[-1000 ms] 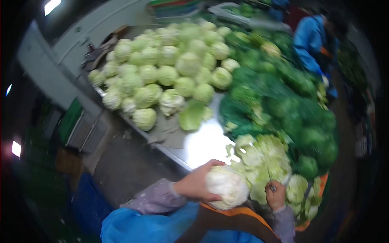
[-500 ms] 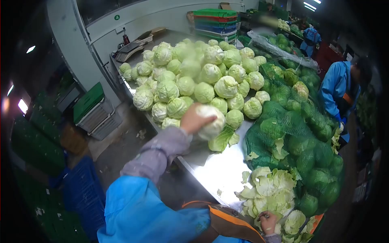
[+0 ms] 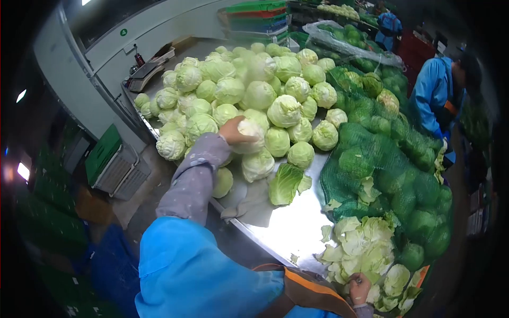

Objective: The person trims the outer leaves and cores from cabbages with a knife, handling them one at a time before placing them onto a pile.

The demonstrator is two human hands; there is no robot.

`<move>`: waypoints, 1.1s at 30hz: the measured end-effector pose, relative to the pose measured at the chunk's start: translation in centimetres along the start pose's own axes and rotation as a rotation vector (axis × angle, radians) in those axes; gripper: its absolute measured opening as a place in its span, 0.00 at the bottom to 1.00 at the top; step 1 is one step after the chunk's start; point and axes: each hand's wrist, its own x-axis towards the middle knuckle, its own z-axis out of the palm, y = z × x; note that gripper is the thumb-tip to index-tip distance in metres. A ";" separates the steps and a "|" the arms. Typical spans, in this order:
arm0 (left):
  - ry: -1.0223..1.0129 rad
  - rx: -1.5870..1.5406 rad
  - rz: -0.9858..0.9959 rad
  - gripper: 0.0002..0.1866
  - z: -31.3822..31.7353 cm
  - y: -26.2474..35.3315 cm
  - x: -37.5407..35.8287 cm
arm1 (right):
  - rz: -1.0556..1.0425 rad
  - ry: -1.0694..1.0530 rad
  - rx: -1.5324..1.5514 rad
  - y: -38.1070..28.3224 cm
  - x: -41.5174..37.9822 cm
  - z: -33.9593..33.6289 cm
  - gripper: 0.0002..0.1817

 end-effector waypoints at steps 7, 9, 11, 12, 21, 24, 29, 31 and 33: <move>-0.431 -0.309 0.545 0.33 17.2 14.7 -12.0 | 0.277 0.029 0.750 -2.5 4.6 6.3 0.26; -0.411 -0.312 0.659 0.31 24.9 15.5 -12.8 | 0.356 0.002 1.102 -5.8 5.6 8.3 0.34; -0.350 -0.228 0.659 0.27 30.4 17.0 -14.1 | 0.384 -0.050 1.184 -2.7 6.2 10.9 0.41; -0.375 -0.243 0.684 0.27 32.4 17.8 -14.6 | 0.330 -0.022 1.167 -1.7 6.3 11.2 0.42; -0.534 0.452 0.735 0.35 45.4 25.1 -26.2 | 0.478 0.123 1.204 9.8 -0.9 2.4 0.35; -0.695 0.215 0.646 0.34 50.5 29.4 -30.8 | 0.451 0.185 1.280 15.9 -4.2 -2.9 0.26; -0.788 -0.159 0.794 0.30 58.1 40.6 -36.2 | 0.570 0.497 1.118 24.0 -6.5 -16.2 0.25; -0.642 -0.190 0.966 0.27 59.6 43.8 -38.5 | 0.568 0.624 1.322 30.2 -5.9 -21.0 0.29; -0.806 -0.194 0.925 0.24 57.3 45.8 -38.5 | 0.492 0.750 0.957 32.4 -5.5 -26.4 0.31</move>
